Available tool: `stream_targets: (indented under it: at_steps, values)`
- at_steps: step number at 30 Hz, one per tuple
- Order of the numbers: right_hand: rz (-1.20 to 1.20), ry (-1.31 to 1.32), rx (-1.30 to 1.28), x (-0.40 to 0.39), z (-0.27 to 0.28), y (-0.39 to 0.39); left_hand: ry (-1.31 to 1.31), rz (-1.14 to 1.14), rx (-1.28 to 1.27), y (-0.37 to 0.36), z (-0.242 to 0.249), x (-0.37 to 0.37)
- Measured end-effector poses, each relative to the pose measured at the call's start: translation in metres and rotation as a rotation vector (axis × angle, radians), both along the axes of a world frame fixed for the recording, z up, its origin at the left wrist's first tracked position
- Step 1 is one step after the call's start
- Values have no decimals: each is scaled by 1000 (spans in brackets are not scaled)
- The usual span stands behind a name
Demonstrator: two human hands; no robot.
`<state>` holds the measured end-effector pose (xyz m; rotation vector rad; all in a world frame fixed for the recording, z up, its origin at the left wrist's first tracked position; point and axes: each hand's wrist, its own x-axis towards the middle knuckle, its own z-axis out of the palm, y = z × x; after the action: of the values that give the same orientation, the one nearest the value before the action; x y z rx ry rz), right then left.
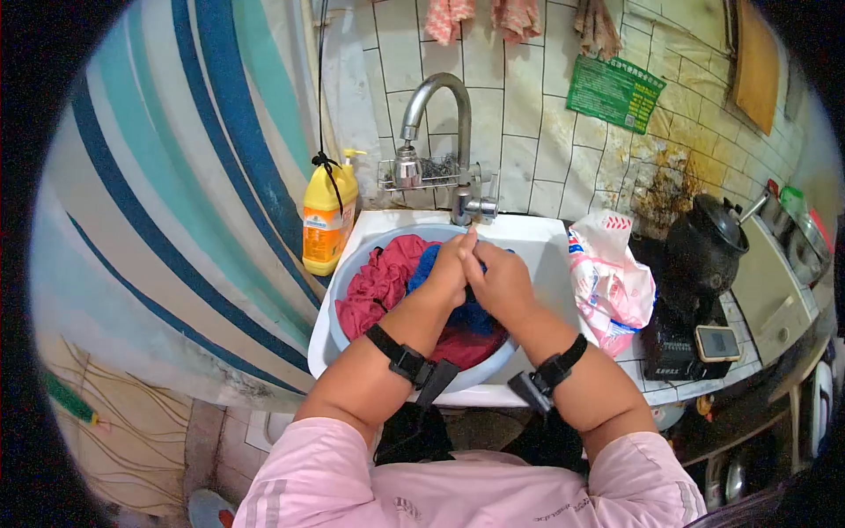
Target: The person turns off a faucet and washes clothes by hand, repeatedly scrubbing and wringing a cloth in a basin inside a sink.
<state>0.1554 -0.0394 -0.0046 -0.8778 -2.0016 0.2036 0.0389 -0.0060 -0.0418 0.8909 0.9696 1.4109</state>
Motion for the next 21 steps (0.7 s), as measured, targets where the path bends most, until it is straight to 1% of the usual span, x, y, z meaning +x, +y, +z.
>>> stream_targets:
  at_steps: [1, 5, 7, 10, 11, 13, 14, 16, 17, 18, 20, 21]
  values:
    - [-31, -36, 8, -2, -1, 1, -137, -67, 32, 3, -4, -2]
    - [-102, -28, 46, -4, -9, 16, -123, -26, 29, 5, -7, 7]
    - [-163, 93, -67, 1, -11, 34, 63, 44, -83, -5, 8, 15]
    - [-208, 161, -84, 11, -25, 58, 73, -10, -110, -19, 25, 20]
    - [-218, 120, -165, 17, -32, 67, 78, -12, -118, -18, 23, 20]
    - [-195, 124, -168, 19, -35, 66, 155, -86, 2, -12, 15, 19]
    - [-167, 119, -160, 20, -35, 67, 157, -90, 1, -8, 11, 14]
    - [-183, 130, -200, 23, -35, 70, 336, 61, 268, -6, 10, 0]
    - [-196, 137, -243, 23, -36, 72, -53, 60, -13, 3, 14, -5]
    - [-193, 135, -245, 24, -34, 72, -54, 64, -14, 4, 18, -11]
    - [-207, 308, -147, 28, -30, 75, -207, 192, 61, 5, 22, -21]
    - [-238, 282, -228, 32, -19, 69, -226, 269, 41, 11, 20, -27]
